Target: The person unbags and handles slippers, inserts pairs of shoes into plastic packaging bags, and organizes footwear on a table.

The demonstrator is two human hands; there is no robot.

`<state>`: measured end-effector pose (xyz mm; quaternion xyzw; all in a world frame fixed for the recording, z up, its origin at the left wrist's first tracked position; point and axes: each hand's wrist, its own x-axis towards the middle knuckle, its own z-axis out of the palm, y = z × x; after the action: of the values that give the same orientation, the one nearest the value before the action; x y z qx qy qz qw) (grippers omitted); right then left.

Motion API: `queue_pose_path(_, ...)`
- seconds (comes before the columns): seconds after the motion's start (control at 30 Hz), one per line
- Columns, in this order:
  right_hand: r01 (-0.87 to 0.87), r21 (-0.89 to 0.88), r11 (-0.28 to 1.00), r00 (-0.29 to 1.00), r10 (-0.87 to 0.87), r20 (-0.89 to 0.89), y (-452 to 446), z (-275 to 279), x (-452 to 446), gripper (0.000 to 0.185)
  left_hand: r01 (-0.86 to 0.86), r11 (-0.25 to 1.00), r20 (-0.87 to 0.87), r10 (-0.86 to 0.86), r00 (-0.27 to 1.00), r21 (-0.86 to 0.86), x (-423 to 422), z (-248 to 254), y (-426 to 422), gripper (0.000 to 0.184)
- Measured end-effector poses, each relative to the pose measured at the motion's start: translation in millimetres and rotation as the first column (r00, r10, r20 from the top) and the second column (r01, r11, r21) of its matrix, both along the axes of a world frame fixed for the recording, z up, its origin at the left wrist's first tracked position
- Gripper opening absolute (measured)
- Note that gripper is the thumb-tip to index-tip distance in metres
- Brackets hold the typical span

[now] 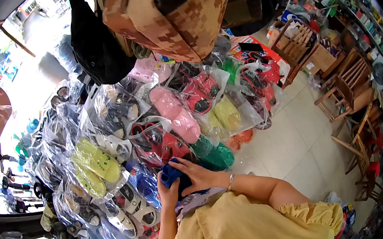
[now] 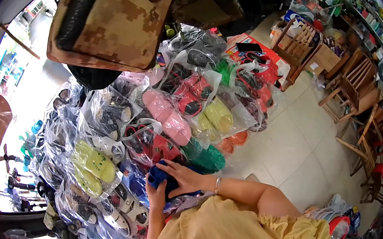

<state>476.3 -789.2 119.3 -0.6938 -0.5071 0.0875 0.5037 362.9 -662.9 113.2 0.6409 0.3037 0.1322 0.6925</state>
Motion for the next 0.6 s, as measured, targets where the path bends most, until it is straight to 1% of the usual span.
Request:
queue_pose_path(0.03, -0.01, 0.0, 1.0, 1.0, 0.01, -0.008, -0.7, 4.2, -1.1, 0.079, -0.01, 1.0, -0.008, 0.01, 1.0, 0.0, 0.1, 8.2, -4.2, 0.043)
queue_pose_path(0.1, -0.142, 0.012, 0.99, 0.951, 0.14, -0.276, -0.5, 15.7, 4.2, 0.071, 0.019, 0.995, 0.083, -0.011, 0.996, -0.099, 1.2, 20.5, -10.2, 0.046)
queue_pose_path(0.13, -0.165, -0.024, 0.986, 0.955, 0.154, -0.255, -1.5, 20.8, 11.7, 0.066, 0.044, 0.984, 0.109, -0.025, 0.994, -0.17, -1.1, 16.7, -7.8, 0.051)
queue_pose_path(0.17, -0.181, -0.003, 0.984, 0.958, 0.175, -0.228, -1.2, 27.9, 21.7, 0.06, 0.077, 0.975, 0.173, -0.041, 0.984, -0.207, 1.2, 28.2, -9.4, 0.058)
queue_pose_path(0.23, -0.111, -0.006, 0.994, 0.994, 0.111, -0.003, 0.0, 40.2, 48.6, 0.056, 0.075, 0.992, 0.344, -0.035, 0.938, -0.103, 10.7, 42.1, -9.7, 0.064)
queue_pose_path(0.27, -0.009, -0.007, 1.0, 0.999, 0.009, 0.04, 1.2, 42.4, 62.6, 0.052, 0.067, 0.998, 0.222, -0.063, 0.973, -0.014, 7.0, 38.1, -0.9, 0.067)
queue_pose_path(0.3, 0.093, -0.004, 0.996, 0.992, -0.093, 0.083, 2.9, 44.8, 77.0, 0.049, -0.031, 0.966, 0.168, -0.013, 0.986, 0.258, 9.8, 21.7, 6.3, 0.068)
queue_pose_path(0.33, 0.134, -0.079, 0.988, 0.987, -0.126, 0.1, 5.9, 48.6, 93.8, 0.048, 0.025, 0.888, 0.034, -0.046, 0.998, 0.46, 12.8, 16.6, 15.2, 0.071)
queue_pose_path(0.37, 0.177, -0.154, 0.972, 0.98, -0.159, 0.12, 9.9, 52.1, 108.3, 0.047, 0.107, 0.77, -0.107, -0.05, 0.993, 0.629, 15.7, 11.7, 21.0, 0.074)
queue_pose_path(0.4, 0.269, -0.129, 0.954, 0.948, -0.239, 0.208, 18.3, 45.5, 119.6, 0.047, 0.098, 0.772, -0.107, -0.039, 0.994, 0.628, 18.6, 2.4, 20.7, 0.074)
queue_pose_path(0.43, 0.358, -0.093, 0.929, 0.902, -0.318, 0.293, 27.0, 30.0, 127.5, 0.047, 0.185, 0.605, -0.228, -0.007, 0.974, 0.775, 22.5, -8.1, 19.8, 0.079)
queue_pose_path(0.47, 0.395, -0.231, 0.889, 0.884, -0.3, 0.358, 32.8, 12.9, 131.5, 0.042, 0.286, 0.408, -0.335, 0.054, 0.941, 0.867, 25.8, -15.7, 18.0, 0.084)
queue_pose_path(0.5, 0.387, -0.228, 0.894, 0.886, -0.292, 0.359, 35.3, -0.7, 131.4, 0.042, 0.279, 0.409, -0.333, 0.064, 0.941, 0.869, 26.3, -20.2, 13.3, 0.084)
queue_pose_path(0.53, 0.332, -0.416, 0.847, 0.905, -0.161, 0.395, 36.6, -9.6, 125.8, 0.039, 0.366, 0.343, -0.42, 0.099, 0.902, 0.865, 24.8, -23.5, 8.1, 0.087)
queue_pose_path(0.57, 0.285, -0.585, 0.759, 0.913, -0.029, 0.406, 37.8, -18.3, 121.9, 0.036, 0.45, 0.277, -0.498, 0.138, 0.856, 0.849, 24.7, -26.4, 6.8, 0.091)
queue_pose_path(0.6, 0.227, -0.686, 0.692, 0.913, 0.094, 0.397, 36.4, -14.0, 116.1, 0.035, 0.436, 0.3, -0.493, 0.147, 0.858, 0.849, 25.7, -27.0, 6.8, 0.094)
